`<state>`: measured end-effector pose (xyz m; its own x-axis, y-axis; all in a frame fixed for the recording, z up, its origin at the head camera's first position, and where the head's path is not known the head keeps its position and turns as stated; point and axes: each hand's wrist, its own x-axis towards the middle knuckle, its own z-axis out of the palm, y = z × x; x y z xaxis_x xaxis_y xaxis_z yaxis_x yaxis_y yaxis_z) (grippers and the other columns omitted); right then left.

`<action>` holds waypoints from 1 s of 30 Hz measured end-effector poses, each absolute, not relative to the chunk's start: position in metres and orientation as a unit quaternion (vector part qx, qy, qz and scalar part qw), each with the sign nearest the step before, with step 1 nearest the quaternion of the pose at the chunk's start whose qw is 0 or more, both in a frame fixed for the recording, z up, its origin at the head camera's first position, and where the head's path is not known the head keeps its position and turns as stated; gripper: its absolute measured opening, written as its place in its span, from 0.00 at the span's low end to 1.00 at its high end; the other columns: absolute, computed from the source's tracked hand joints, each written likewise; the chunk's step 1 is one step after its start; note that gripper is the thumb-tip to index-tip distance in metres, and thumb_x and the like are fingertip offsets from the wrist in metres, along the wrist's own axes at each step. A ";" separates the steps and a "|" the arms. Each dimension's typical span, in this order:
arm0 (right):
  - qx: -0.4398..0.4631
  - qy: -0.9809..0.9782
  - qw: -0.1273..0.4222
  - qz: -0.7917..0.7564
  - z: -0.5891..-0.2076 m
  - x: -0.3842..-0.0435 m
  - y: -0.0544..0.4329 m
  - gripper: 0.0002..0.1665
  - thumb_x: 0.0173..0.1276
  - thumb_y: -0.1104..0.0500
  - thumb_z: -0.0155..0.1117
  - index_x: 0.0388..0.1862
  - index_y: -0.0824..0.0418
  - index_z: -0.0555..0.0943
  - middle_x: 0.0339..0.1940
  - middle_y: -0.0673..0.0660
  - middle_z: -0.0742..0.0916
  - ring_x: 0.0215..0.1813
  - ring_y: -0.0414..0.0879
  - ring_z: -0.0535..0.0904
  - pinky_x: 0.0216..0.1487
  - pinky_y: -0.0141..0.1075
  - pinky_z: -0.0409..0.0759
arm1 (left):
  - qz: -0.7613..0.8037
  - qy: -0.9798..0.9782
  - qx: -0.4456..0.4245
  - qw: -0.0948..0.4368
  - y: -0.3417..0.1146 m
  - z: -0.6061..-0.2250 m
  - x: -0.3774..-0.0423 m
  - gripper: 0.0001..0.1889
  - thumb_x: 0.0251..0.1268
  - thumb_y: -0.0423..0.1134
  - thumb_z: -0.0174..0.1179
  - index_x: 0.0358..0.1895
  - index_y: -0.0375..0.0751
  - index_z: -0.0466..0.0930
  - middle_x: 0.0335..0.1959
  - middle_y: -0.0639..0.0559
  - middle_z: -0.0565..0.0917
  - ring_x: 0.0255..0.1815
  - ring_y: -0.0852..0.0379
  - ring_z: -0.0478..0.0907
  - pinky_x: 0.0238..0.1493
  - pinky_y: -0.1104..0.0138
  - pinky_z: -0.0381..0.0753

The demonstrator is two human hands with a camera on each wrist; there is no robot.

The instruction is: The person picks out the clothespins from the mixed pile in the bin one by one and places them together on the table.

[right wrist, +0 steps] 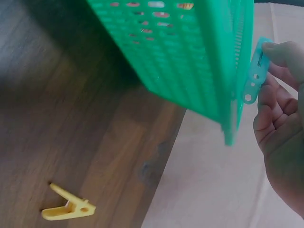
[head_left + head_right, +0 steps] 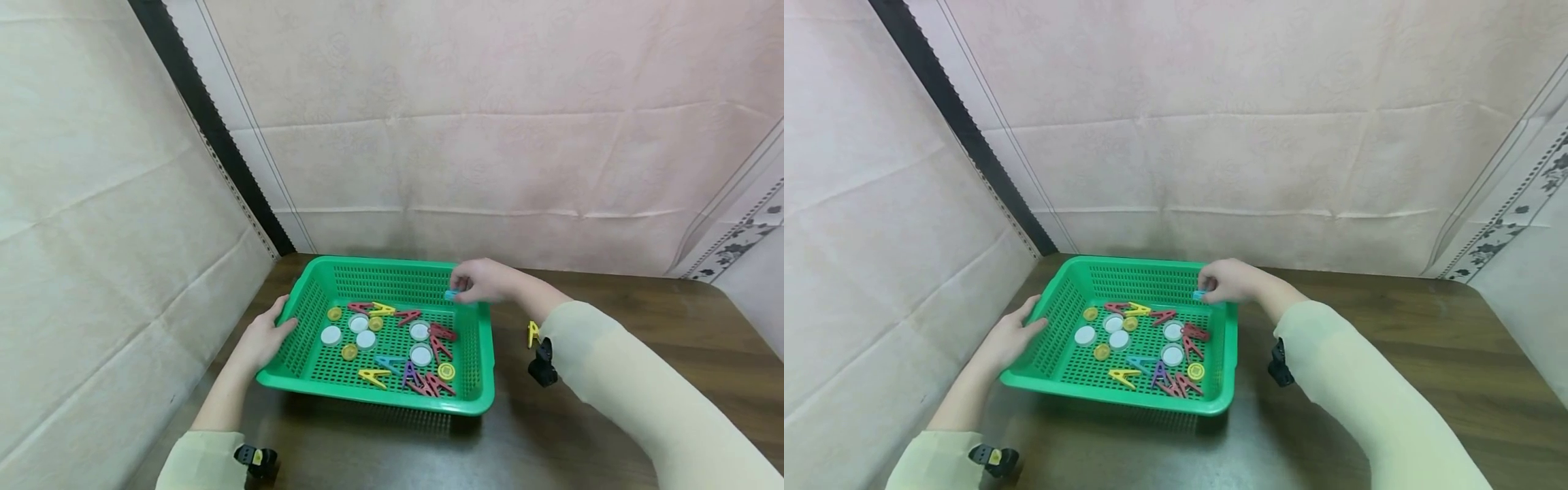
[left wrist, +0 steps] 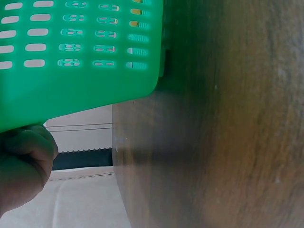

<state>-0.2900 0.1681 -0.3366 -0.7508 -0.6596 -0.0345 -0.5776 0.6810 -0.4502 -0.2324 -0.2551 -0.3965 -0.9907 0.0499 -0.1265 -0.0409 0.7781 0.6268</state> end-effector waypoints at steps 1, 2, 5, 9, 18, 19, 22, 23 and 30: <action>-0.335 0.913 0.095 -0.213 -0.338 -0.290 0.172 0.05 0.62 0.57 0.65 0.36 0.55 0.79 0.35 0.49 0.81 0.39 0.44 0.76 0.41 0.40 0.75 | 0.334 0.940 0.003 0.069 -0.255 -0.397 -0.232 0.34 0.72 0.51 0.45 0.75 0.47 0.43 0.66 0.34 0.63 0.39 0.48 0.75 0.34 0.60 0.72; -0.331 0.914 0.093 -0.216 -0.339 -0.289 0.175 0.05 0.62 0.57 0.64 0.36 0.54 0.79 0.35 0.49 0.81 0.39 0.44 0.75 0.41 0.39 0.75 | 0.332 0.941 0.004 0.069 -0.255 -0.397 -0.232 0.34 0.72 0.51 0.45 0.75 0.47 0.43 0.66 0.34 0.64 0.39 0.48 0.75 0.34 0.60 0.72; -0.314 0.918 0.089 -0.227 -0.341 -0.288 0.187 0.04 0.62 0.56 0.64 0.34 0.53 0.79 0.33 0.48 0.80 0.37 0.44 0.74 0.39 0.40 0.74 | 0.329 0.942 0.005 0.067 -0.255 -0.398 -0.233 0.34 0.72 0.51 0.45 0.75 0.47 0.43 0.65 0.34 0.64 0.39 0.49 0.75 0.34 0.60 0.72; -0.286 0.925 0.087 -0.236 -0.345 -0.287 0.207 0.03 0.64 0.55 0.63 0.32 0.52 0.78 0.29 0.48 0.79 0.34 0.45 0.74 0.37 0.40 0.73 | 0.327 0.943 0.007 0.066 -0.256 -0.398 -0.233 0.34 0.72 0.51 0.45 0.75 0.47 0.44 0.65 0.34 0.65 0.38 0.49 0.75 0.34 0.60 0.72; -0.240 0.944 0.083 -0.213 -0.358 -0.285 0.248 0.06 0.66 0.53 0.61 0.33 0.54 0.77 0.27 0.48 0.79 0.33 0.45 0.73 0.37 0.40 0.71 | 0.322 0.945 0.014 0.062 -0.257 -0.398 -0.234 0.33 0.72 0.51 0.45 0.75 0.46 0.44 0.64 0.33 0.66 0.39 0.48 0.74 0.34 0.60 0.71; -0.236 0.945 0.083 -0.211 -0.360 -0.285 0.252 0.06 0.66 0.54 0.61 0.33 0.55 0.78 0.27 0.47 0.79 0.33 0.44 0.73 0.37 0.40 0.71 | 0.322 0.944 0.014 0.062 -0.257 -0.398 -0.234 0.33 0.72 0.51 0.45 0.75 0.46 0.44 0.64 0.33 0.65 0.39 0.48 0.74 0.34 0.60 0.71; -0.222 0.949 0.087 -0.208 -0.364 -0.284 0.264 0.05 0.65 0.55 0.61 0.33 0.55 0.78 0.27 0.48 0.80 0.32 0.44 0.73 0.36 0.40 0.71 | 0.323 0.944 0.013 0.063 -0.257 -0.397 -0.233 0.33 0.73 0.51 0.45 0.75 0.47 0.44 0.65 0.34 0.65 0.40 0.48 0.74 0.35 0.59 0.71; -0.218 0.950 0.089 -0.207 -0.365 -0.283 0.268 0.05 0.65 0.55 0.61 0.34 0.56 0.78 0.27 0.48 0.80 0.32 0.44 0.73 0.36 0.40 0.71 | 0.323 0.944 0.012 0.064 -0.257 -0.397 -0.233 0.33 0.73 0.51 0.45 0.75 0.47 0.44 0.65 0.34 0.65 0.40 0.47 0.74 0.35 0.59 0.71; -0.186 0.957 0.093 -0.205 -0.377 -0.276 0.295 0.08 0.65 0.55 0.60 0.36 0.59 0.77 0.27 0.49 0.79 0.33 0.45 0.72 0.37 0.41 0.71 | 0.316 0.947 0.015 0.060 -0.257 -0.395 -0.233 0.34 0.72 0.51 0.45 0.75 0.46 0.44 0.66 0.34 0.64 0.47 0.44 0.72 0.40 0.55 0.70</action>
